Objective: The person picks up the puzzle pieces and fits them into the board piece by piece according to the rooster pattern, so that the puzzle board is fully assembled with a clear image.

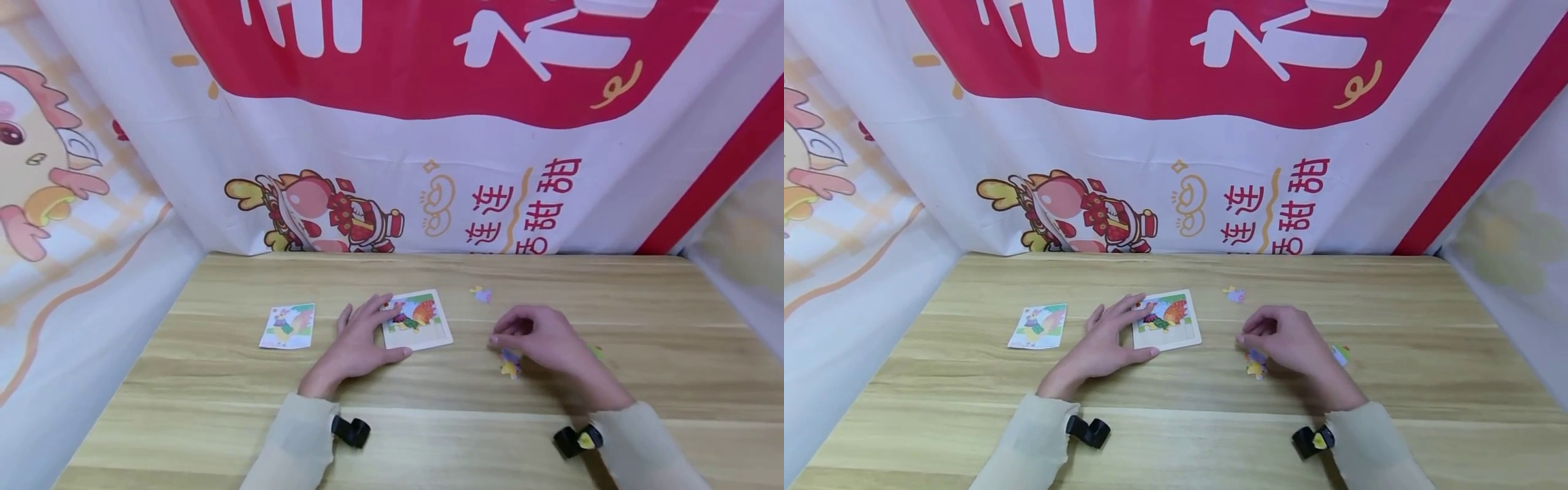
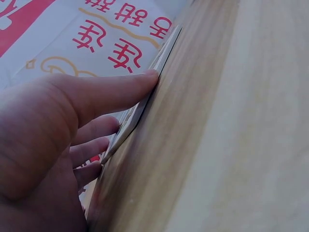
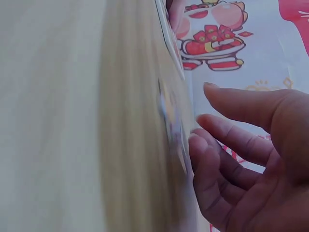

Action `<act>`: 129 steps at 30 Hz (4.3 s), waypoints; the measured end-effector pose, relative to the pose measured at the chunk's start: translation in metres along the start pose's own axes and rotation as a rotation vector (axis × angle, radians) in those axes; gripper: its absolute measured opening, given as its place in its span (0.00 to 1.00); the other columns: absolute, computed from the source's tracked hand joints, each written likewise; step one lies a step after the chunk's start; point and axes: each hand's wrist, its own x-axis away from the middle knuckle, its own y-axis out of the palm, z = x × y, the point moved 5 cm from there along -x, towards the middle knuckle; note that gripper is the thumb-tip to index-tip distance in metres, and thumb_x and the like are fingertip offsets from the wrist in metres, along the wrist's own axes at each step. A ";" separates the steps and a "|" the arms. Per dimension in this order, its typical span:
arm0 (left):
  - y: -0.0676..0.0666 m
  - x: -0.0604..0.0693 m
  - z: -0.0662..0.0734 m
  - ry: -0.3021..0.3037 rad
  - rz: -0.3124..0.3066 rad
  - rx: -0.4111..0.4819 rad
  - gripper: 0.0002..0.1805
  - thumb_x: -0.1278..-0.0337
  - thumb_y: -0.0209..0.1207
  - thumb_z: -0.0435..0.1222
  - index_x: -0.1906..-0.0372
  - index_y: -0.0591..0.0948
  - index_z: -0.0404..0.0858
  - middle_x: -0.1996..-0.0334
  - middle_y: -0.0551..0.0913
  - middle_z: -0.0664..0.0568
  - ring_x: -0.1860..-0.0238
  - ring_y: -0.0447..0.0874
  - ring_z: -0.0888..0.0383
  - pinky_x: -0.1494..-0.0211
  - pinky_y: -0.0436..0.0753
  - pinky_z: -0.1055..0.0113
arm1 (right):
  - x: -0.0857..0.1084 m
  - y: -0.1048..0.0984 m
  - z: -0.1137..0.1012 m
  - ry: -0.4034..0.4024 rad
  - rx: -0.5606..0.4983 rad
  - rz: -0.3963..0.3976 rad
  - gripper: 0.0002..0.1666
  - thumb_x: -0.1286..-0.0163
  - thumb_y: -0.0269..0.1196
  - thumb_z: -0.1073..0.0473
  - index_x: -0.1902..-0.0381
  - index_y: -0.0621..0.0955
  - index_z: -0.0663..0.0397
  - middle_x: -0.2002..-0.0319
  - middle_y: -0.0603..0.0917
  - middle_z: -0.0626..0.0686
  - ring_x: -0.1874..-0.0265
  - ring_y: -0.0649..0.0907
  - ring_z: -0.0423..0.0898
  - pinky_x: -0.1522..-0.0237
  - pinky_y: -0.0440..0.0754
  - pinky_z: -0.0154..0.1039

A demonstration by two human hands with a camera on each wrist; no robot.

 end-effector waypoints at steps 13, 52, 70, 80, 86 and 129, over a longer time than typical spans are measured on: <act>-0.001 0.000 0.000 -0.002 -0.002 0.002 0.45 0.41 0.77 0.50 0.21 0.74 0.45 0.13 0.60 0.51 0.11 0.51 0.45 0.11 0.33 0.36 | 0.022 -0.008 0.018 -0.061 -0.005 -0.090 0.27 0.43 0.84 0.47 0.50 0.88 0.49 0.61 0.84 0.50 0.59 0.79 0.48 0.62 0.78 0.33; 0.002 -0.001 0.003 0.000 -0.012 -0.009 0.46 0.41 0.77 0.50 0.20 0.73 0.47 0.13 0.59 0.52 0.12 0.52 0.46 0.11 0.34 0.37 | -0.061 -0.009 0.004 0.133 0.010 0.099 0.25 0.32 0.76 0.48 0.46 0.83 0.58 0.51 0.85 0.58 0.55 0.81 0.51 0.57 0.79 0.38; -0.001 0.000 0.002 -0.007 -0.005 0.002 0.46 0.42 0.77 0.50 0.20 0.73 0.46 0.13 0.60 0.52 0.12 0.53 0.46 0.11 0.34 0.38 | -0.062 -0.006 0.001 0.108 -0.023 0.089 0.21 0.32 0.76 0.56 0.47 0.80 0.54 0.51 0.84 0.58 0.54 0.81 0.54 0.55 0.81 0.41; -0.001 -0.001 0.000 -0.004 0.006 0.003 0.45 0.43 0.78 0.51 0.21 0.74 0.46 0.14 0.61 0.52 0.12 0.54 0.46 0.11 0.35 0.37 | -0.059 -0.006 -0.002 0.072 -0.042 0.097 0.17 0.31 0.75 0.58 0.48 0.83 0.54 0.56 0.85 0.56 0.59 0.81 0.51 0.60 0.81 0.39; -0.001 -0.001 0.000 -0.005 0.006 0.002 0.46 0.43 0.78 0.51 0.21 0.74 0.45 0.14 0.61 0.52 0.12 0.53 0.46 0.11 0.34 0.37 | -0.058 -0.006 -0.006 0.019 -0.035 0.093 0.17 0.31 0.74 0.59 0.45 0.88 0.53 0.56 0.88 0.56 0.59 0.83 0.50 0.59 0.82 0.39; 0.000 -0.002 -0.004 0.063 0.036 0.031 0.46 0.44 0.78 0.52 0.22 0.75 0.44 0.15 0.63 0.49 0.14 0.56 0.42 0.13 0.36 0.34 | -0.043 0.054 -0.076 -0.111 -0.279 -0.044 0.10 0.31 0.74 0.62 0.53 0.91 0.51 0.61 0.91 0.53 0.61 0.87 0.47 0.60 0.85 0.39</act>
